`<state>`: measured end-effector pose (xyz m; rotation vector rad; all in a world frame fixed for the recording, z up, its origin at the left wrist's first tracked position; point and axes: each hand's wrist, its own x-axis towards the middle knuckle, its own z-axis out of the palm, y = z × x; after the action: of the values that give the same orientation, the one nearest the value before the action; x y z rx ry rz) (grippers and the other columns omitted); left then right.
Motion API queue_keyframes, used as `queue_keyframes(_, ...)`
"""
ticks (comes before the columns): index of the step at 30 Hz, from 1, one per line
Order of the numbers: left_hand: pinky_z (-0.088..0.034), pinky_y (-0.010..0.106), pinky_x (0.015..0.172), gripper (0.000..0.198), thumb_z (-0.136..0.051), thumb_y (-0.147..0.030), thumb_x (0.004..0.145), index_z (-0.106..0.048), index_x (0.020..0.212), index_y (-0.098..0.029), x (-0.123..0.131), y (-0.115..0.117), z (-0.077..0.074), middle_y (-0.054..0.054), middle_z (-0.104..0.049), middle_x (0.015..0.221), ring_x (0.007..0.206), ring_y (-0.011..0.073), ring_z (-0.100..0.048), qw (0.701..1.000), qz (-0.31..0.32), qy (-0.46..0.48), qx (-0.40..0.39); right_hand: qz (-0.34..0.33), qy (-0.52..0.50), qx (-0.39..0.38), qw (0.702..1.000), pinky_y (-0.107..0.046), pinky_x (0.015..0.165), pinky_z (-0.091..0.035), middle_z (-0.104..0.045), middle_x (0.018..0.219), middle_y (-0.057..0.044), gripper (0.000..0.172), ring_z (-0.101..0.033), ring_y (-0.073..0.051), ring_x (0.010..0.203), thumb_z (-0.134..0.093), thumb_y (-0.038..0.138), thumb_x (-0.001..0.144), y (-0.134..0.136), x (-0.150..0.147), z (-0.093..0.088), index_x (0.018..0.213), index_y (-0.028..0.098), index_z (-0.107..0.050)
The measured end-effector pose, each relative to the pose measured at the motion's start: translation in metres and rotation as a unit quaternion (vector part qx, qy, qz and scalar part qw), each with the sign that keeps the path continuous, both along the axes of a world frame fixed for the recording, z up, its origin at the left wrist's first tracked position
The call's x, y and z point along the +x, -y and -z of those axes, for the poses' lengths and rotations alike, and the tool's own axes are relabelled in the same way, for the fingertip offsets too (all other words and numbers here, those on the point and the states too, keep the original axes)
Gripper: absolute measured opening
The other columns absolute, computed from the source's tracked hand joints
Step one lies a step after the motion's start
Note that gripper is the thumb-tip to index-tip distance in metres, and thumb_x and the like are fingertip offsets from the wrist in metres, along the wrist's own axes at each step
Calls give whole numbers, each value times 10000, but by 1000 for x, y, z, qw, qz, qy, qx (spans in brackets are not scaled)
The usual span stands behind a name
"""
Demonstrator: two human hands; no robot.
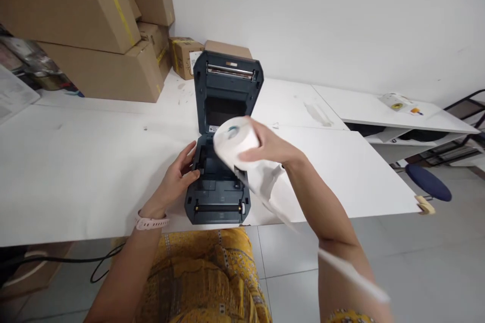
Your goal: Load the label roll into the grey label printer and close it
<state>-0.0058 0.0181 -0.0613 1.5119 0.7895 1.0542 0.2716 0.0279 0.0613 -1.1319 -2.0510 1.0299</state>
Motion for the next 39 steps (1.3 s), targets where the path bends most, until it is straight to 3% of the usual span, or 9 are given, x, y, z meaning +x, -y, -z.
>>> queue_keyframes(2,-339,546,1249,884,-708,-474,894,-263,1626,-255,0,0,1,133,-353,1677,1538,354,-362,1000,-1,-3,3,-43,92,-5,995,-387,834,-570,-686,1169,-64,739,-678,-277,1026,-873,593,603,-6,-21,-7,1188,241,-592)
queue_keyframes(5,-355,548,1241,862,-685,-455,908,-250,1632,-282,-1,0,4,116,-334,1688,1549,353,-341,1000,4,-14,14,-70,216,-13,974,-369,787,-550,-678,1168,-64,707,-672,-259,983,-862,540,646,-10,-40,-6,1204,243,-545)
queue_keyframes(14,-270,545,1286,833,-621,-353,937,-193,1650,-305,-3,1,7,82,-286,1710,1585,326,-259,1000,19,-7,3,-80,349,-11,934,-407,809,-507,-694,1163,-67,711,-673,-303,994,-800,602,711,-4,-50,-5,1284,291,-516)
queue_keyframes(24,-249,541,1291,831,-601,-356,950,-168,1658,-300,-5,4,4,84,-257,1718,1591,316,-238,1000,23,-7,5,-96,368,-5,925,-448,871,-514,-698,1213,-122,789,-671,-347,1054,-729,698,769,-4,-50,-1,1385,256,-509)
queue_keyframes(32,-219,573,1288,915,-575,-338,961,10,1665,-316,-5,6,6,111,-202,1726,1598,300,-215,1000,19,-15,-14,-110,380,3,918,-477,912,-500,-695,1247,-139,856,-662,-378,1100,-637,812,777,-8,-51,10,1403,242,-508)
queue_keyframes(36,-238,567,1284,940,-604,-366,936,-21,1668,-277,-2,6,3,143,-148,1735,1589,325,-239,1000,5,-11,-19,-116,384,59,914,-557,961,-489,-640,1378,-188,853,-656,-412,1131,-526,803,864,-11,-50,30,1463,199,-476)
queue_keyframes(39,-252,558,1283,925,-616,-402,936,-60,1667,-290,-1,7,2,133,-174,1733,1583,336,-255,1000,1,-11,-19,-110,402,129,900,-626,1016,-459,-648,1355,-247,839,-648,-440,1176,-435,743,946,-10,-51,41,1506,118,-434)
